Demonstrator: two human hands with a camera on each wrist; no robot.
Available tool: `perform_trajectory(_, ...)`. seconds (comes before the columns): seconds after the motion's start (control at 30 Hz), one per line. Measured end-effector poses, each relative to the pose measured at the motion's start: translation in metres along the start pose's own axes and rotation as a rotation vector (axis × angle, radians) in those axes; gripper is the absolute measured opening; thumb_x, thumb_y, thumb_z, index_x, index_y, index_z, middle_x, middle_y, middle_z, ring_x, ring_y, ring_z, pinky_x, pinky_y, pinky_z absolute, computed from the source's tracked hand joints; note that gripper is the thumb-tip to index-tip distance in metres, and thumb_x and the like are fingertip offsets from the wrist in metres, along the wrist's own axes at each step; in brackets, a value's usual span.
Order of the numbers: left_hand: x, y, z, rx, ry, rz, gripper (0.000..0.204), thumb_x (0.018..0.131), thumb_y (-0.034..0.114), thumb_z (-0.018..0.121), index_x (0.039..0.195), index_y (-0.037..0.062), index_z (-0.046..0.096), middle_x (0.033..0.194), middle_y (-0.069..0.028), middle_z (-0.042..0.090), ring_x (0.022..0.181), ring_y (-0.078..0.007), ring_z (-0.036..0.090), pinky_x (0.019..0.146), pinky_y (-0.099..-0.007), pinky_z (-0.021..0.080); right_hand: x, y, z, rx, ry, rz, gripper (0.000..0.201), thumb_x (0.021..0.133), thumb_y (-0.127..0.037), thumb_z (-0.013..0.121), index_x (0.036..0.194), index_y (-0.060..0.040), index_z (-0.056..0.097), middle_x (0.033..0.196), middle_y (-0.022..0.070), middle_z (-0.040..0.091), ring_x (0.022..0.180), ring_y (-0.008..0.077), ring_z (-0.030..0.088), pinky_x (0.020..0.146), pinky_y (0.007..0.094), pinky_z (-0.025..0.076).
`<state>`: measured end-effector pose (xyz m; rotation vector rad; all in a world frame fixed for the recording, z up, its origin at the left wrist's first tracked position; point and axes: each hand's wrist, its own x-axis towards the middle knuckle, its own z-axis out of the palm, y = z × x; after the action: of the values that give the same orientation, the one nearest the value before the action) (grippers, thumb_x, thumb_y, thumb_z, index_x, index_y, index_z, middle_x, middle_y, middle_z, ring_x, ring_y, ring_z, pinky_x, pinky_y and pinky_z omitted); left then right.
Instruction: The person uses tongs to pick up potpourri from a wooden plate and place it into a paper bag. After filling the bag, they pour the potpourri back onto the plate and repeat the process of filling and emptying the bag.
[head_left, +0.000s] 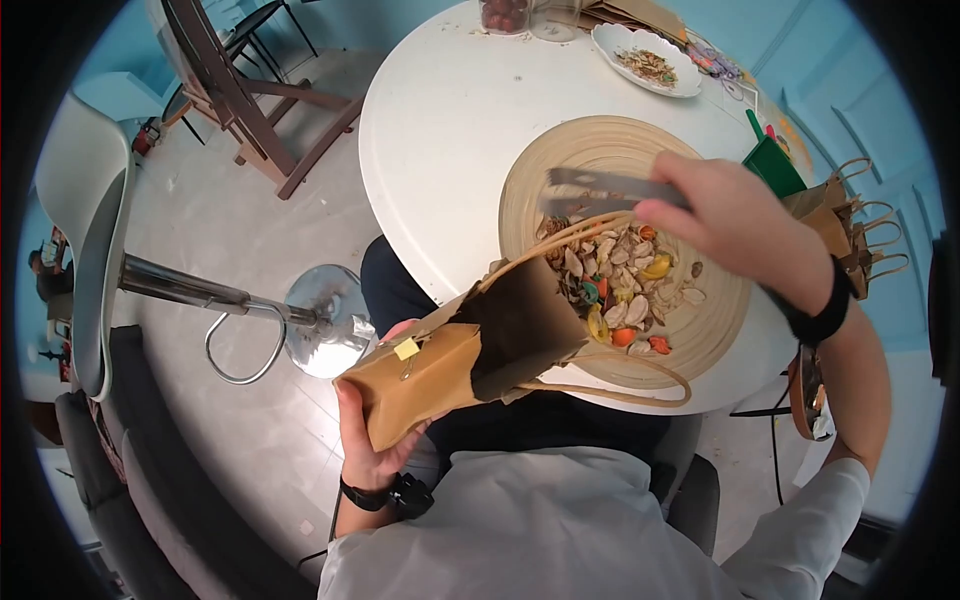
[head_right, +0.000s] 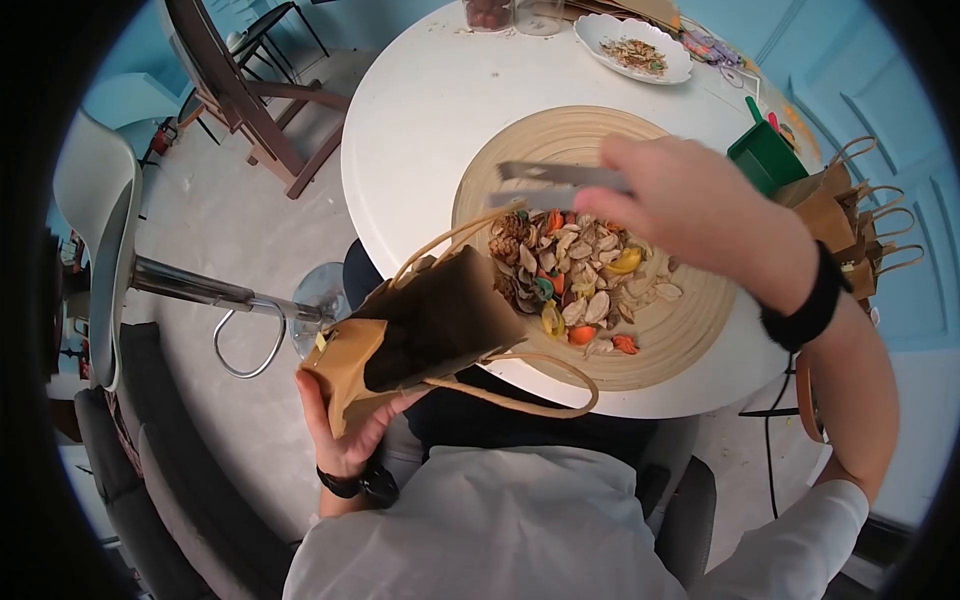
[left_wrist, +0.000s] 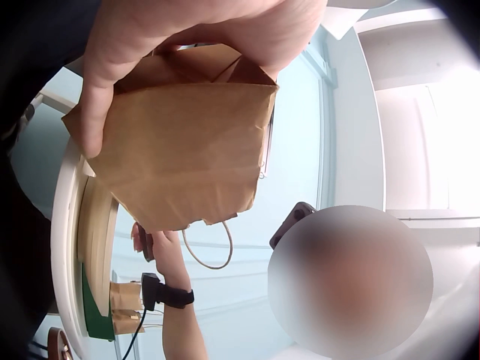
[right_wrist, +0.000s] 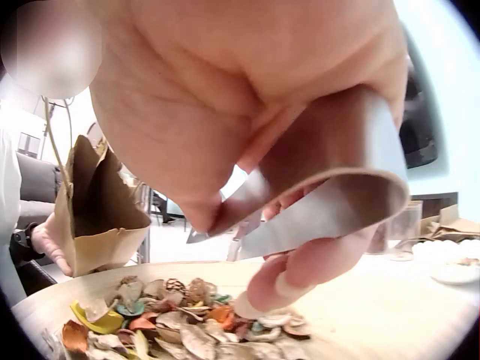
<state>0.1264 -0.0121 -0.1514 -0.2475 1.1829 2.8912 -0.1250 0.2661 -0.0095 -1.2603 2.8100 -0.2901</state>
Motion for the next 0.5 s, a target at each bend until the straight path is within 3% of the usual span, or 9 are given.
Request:
perform_trajectory(0.03,0.000,0.000,-0.001,-0.001,-0.008,0.011,0.090,0.093,0.072,0.037,0.151,0.0044,0.024,0.152,-0.0219,0.033,0.136,-0.0440,0.039,0.106,-0.0683,0.035,0.001,-0.007,0.007,-0.023,0.009,-0.057,0.042,0.092,-0.043,0.062,0.089,-0.0013,0.056,0.068,0.0164,0.061,0.068,0.0376,0.061,0.060,0.0449,0.045)
perform_trajectory(0.27,-0.002,-0.002,-0.011,-0.065,-0.016,0.045,0.086,0.095,0.070,0.035,0.151,0.0053,0.024,0.152,-0.0200,0.033,0.136,-0.0430,0.039,0.105,-0.0685,0.036,-0.022,-0.006,0.011,-0.111,-0.111,-0.014,0.036,0.090,-0.038,0.065,0.092,-0.0036,0.056,0.076,0.0140,0.064,0.076,0.0358,0.063,0.066,0.0455,0.049)
perform_trajectory(0.33,-0.003,-0.002,-0.016,-0.063,-0.013,0.046,0.085,0.095,0.069,0.034,0.151,0.0056,0.025,0.152,-0.0194,0.035,0.136,-0.0420,0.040,0.105,-0.0684,0.037,-0.036,-0.002,0.000,-0.120,-0.198,0.081,0.034,0.089,-0.036,0.066,0.093,-0.0034,0.056,0.078,0.0140,0.064,0.077,0.0355,0.063,0.065,0.0450,0.048)
perform_trajectory(0.5,-0.004,-0.003,-0.015,-0.042,-0.002,0.039,0.081,0.097,0.067,0.033,0.150,0.0066,0.028,0.150,-0.0187,0.038,0.136,-0.0399,0.041,0.104,-0.0683,0.037,-0.037,0.019,-0.019,-0.130,-0.166,0.165,0.032,0.093,-0.034,0.062,0.094,-0.0029,0.054,0.079,0.0164,0.063,0.079,0.0369,0.062,0.067,0.0447,0.047)
